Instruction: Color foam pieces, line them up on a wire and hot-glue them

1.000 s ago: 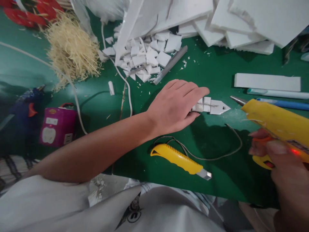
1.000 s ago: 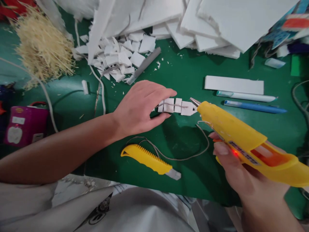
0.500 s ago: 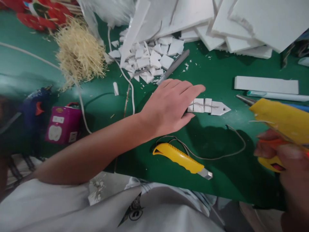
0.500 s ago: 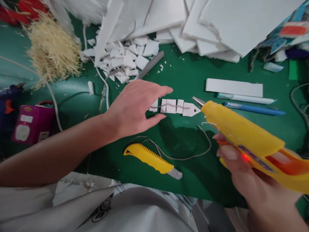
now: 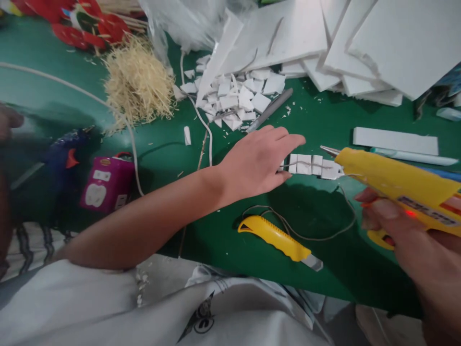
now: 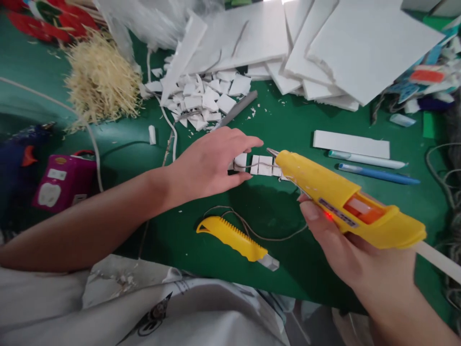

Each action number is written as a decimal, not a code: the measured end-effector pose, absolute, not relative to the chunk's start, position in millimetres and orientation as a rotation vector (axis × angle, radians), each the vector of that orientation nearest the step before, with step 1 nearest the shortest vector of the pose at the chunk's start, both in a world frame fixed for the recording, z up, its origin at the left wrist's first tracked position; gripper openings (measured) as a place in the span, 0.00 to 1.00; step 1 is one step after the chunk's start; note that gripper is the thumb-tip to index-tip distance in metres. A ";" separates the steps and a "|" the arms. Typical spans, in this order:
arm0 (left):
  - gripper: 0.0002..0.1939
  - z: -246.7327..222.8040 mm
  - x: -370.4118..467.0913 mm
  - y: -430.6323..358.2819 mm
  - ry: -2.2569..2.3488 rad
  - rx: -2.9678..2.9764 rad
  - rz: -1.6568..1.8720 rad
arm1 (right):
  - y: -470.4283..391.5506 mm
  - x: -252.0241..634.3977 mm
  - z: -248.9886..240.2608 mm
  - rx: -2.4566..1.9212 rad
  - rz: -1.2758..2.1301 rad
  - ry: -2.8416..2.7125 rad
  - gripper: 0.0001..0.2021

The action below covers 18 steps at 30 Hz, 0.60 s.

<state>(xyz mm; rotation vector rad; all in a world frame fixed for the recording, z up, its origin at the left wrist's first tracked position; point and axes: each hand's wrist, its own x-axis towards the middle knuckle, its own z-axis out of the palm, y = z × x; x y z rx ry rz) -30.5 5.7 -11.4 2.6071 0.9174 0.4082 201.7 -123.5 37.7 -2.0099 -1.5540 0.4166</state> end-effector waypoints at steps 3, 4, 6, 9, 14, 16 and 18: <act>0.29 -8.7 -35.9 4.0 0.942 2.584 0.373 | -113.6 206.1 25.1 -1.972 0.450 -1.554 0.16; 0.29 -8.5 -38.8 3.2 0.948 2.574 0.385 | -111.1 210.8 20.0 -1.930 0.428 -1.565 0.20; 0.28 -9.7 -44.7 2.0 0.956 2.559 0.428 | -108.4 220.9 11.2 -1.887 0.389 -1.601 0.24; 0.27 -14.6 -49.3 2.5 0.937 2.578 0.497 | -109.7 231.9 4.5 -1.950 0.487 -1.673 0.23; 0.22 -22.5 -44.6 8.2 0.902 2.613 0.566 | -116.2 236.4 3.9 -1.931 0.435 -1.795 0.19; 0.19 -24.1 -43.2 9.5 0.888 2.619 0.574 | -118.5 238.3 1.4 -1.884 0.444 -1.852 0.21; 0.16 -25.1 -43.2 9.6 0.859 2.639 0.605 | -121.2 242.1 -3.0 -1.895 0.452 -1.883 0.20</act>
